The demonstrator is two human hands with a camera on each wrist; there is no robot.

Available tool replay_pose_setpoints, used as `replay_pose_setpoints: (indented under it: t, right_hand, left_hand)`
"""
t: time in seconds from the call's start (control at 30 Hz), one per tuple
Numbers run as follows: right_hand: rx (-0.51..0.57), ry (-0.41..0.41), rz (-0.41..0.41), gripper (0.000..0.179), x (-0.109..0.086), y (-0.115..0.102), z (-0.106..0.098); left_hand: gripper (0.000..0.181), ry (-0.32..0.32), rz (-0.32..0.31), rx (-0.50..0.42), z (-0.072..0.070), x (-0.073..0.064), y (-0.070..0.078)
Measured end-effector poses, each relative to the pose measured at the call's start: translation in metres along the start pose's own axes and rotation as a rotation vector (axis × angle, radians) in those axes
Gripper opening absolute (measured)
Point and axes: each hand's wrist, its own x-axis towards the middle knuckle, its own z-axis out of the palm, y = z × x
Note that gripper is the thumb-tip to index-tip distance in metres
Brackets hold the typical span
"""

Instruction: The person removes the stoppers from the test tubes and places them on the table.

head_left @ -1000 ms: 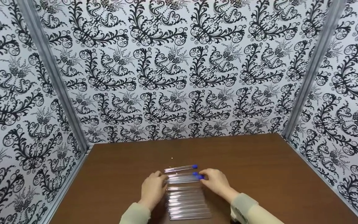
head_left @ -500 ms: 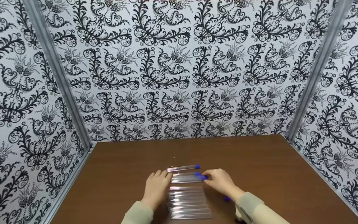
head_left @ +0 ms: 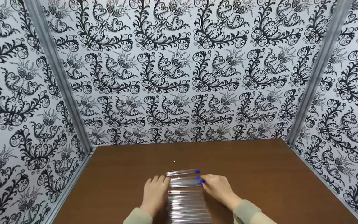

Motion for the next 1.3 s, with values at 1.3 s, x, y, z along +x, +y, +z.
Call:
replay_pose_setpoints:
  t: [1.3]
  right_hand:
    - [0.078,-0.238,0.087,0.013,0.008,0.006,-0.018]
  left_hand:
    - [0.018,-0.104,0.120,-0.088,-0.004,0.010,-0.006]
